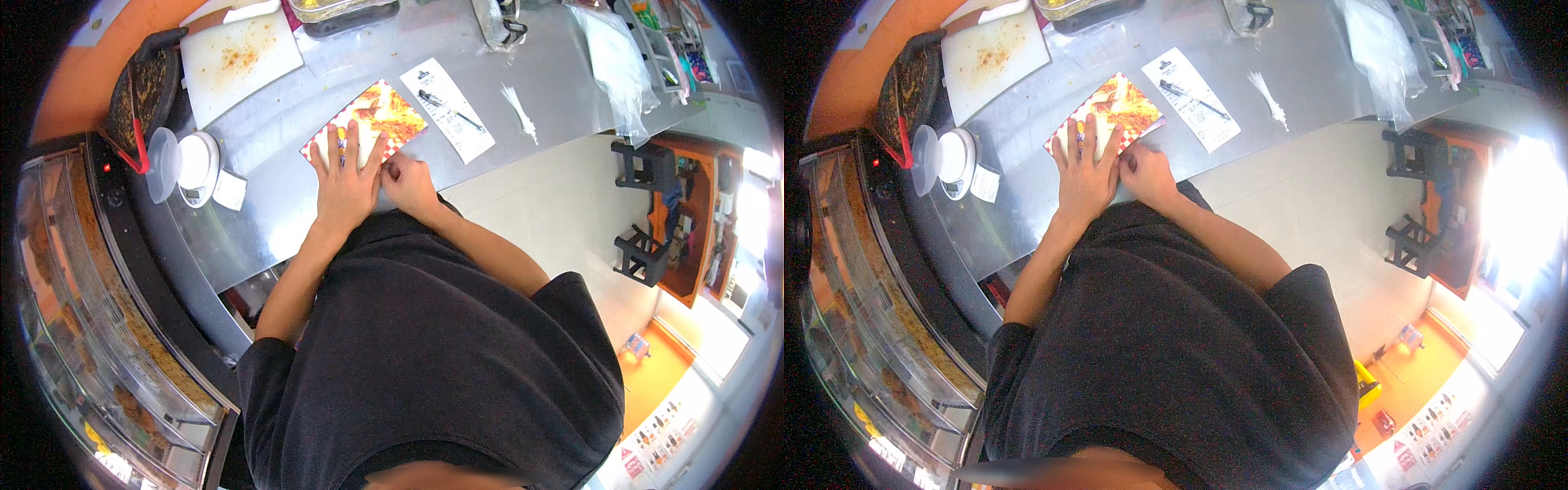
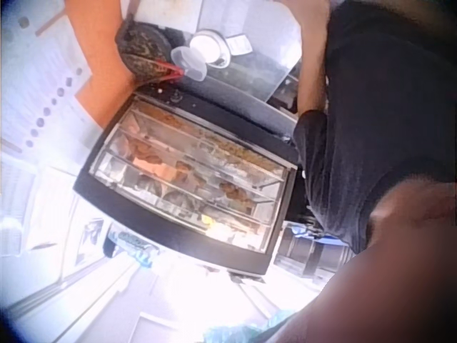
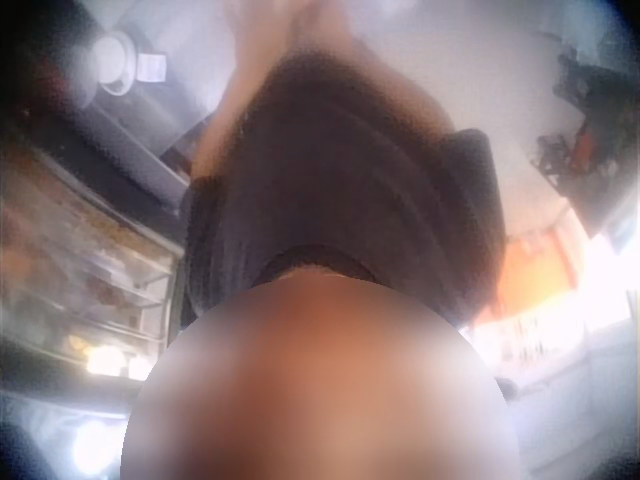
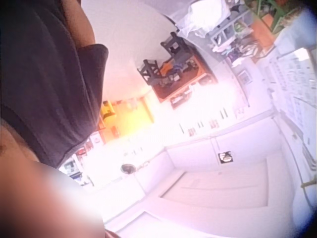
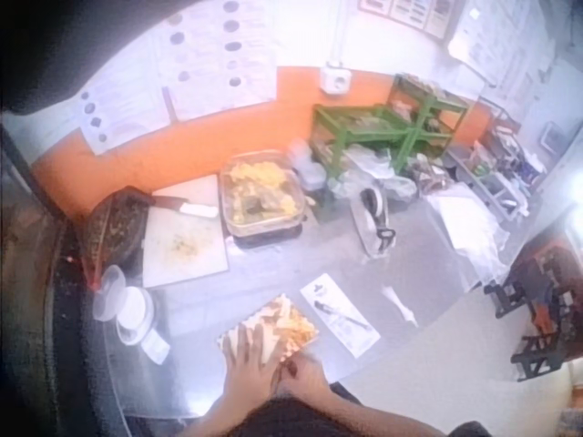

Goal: The person retrieves a receipt and a food box, then assembles a takeout order by placing a rice ball, fried chicken, and scrambled eggs into the box. They close the box, attach the receipt, and pack it into a plastic bag with a zip tie.

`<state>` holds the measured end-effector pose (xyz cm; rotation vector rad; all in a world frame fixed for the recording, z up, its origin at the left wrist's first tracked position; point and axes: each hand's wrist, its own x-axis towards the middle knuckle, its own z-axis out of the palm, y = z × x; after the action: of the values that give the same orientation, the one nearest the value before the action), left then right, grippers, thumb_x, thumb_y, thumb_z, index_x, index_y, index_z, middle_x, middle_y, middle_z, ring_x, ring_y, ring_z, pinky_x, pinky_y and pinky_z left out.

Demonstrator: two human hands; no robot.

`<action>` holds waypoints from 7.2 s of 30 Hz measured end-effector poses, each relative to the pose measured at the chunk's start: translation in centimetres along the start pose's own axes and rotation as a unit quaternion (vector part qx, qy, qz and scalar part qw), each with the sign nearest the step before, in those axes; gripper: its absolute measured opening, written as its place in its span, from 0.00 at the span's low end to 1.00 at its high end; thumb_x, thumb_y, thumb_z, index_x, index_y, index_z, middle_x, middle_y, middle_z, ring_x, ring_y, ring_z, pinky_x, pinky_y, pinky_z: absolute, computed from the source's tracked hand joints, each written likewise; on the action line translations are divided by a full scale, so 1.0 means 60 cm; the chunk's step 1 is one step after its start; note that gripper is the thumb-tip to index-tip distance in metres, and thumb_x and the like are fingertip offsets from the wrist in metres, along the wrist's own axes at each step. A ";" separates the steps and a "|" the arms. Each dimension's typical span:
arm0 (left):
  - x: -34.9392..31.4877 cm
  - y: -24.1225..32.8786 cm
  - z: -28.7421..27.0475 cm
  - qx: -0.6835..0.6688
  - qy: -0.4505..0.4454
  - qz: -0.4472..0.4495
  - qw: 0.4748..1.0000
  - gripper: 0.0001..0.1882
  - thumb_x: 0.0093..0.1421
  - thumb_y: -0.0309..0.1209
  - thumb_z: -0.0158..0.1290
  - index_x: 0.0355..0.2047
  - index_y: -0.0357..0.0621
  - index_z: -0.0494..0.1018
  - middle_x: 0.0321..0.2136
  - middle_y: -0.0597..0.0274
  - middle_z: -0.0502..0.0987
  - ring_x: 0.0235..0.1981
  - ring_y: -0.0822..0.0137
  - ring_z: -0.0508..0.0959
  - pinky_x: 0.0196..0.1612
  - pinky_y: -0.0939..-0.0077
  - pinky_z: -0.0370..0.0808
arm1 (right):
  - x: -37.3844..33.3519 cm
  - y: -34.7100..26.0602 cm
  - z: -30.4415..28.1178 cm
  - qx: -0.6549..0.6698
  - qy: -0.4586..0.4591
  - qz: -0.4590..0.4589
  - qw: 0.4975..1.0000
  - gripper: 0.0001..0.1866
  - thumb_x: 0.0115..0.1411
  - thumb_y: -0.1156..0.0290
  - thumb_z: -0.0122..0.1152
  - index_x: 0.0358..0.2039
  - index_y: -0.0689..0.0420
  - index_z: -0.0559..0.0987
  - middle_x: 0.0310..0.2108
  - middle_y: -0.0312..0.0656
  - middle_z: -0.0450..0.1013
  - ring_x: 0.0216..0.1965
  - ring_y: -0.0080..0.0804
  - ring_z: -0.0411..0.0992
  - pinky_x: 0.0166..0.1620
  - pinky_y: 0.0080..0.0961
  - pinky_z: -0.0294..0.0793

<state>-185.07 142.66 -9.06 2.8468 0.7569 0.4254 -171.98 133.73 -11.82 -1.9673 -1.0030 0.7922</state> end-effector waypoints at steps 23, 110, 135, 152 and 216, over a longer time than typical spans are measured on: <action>-0.002 -0.002 0.008 0.077 -0.015 0.015 0.997 0.35 0.65 0.31 0.51 0.72 0.64 0.59 0.72 0.38 0.51 0.70 0.27 0.52 0.60 0.19 0.56 | -0.002 0.064 -0.046 -0.320 -0.013 -0.408 0.855 0.26 0.56 0.68 0.57 0.56 0.56 0.78 0.29 0.35 0.69 0.23 0.29 0.75 0.24 0.30 0.79; -0.052 0.121 0.003 0.033 0.020 -0.164 0.986 0.39 0.47 0.44 0.73 0.62 0.71 0.74 0.73 0.49 0.54 0.71 0.28 0.50 0.70 0.35 0.56 | 0.375 0.075 -0.412 -0.094 0.242 0.026 0.965 0.21 0.59 0.60 0.63 0.45 0.65 0.80 0.32 0.55 0.80 0.36 0.48 0.81 0.43 0.43 0.77; -0.071 0.127 -0.067 -0.030 -0.092 -0.202 0.975 0.49 0.44 0.20 0.62 0.67 0.74 0.66 0.73 0.58 0.56 0.72 0.37 0.55 0.65 0.50 0.71 | 0.419 0.255 -0.332 0.348 0.245 -0.179 0.887 0.13 0.66 0.63 0.61 0.29 0.60 0.78 0.37 0.45 0.77 0.41 0.31 0.76 0.33 0.32 0.79; 0.011 0.051 -0.114 -0.281 -0.044 -0.251 0.925 0.47 0.41 0.18 0.62 0.67 0.47 0.67 0.66 0.48 0.69 0.69 0.51 0.66 0.71 0.62 0.63 | 0.017 -0.036 -0.208 0.094 -0.064 -0.185 0.976 0.05 0.62 0.70 0.67 0.34 0.58 0.83 0.33 0.42 0.75 0.33 0.32 0.74 0.37 0.28 0.73; -0.175 -0.215 -0.017 -0.231 0.252 -0.625 0.702 0.26 0.56 0.44 0.67 0.48 0.38 0.76 0.43 0.47 0.79 0.49 0.46 0.75 0.57 0.53 0.68 | 0.061 -0.184 0.077 -0.005 -0.076 -0.346 0.935 0.27 0.60 0.67 0.67 0.58 0.62 0.72 0.55 0.56 0.71 0.56 0.53 0.70 0.58 0.42 0.71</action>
<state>-200.03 148.52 -13.44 1.2077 2.0192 0.9201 -177.83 142.79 -5.48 -1.4053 -1.6607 0.5319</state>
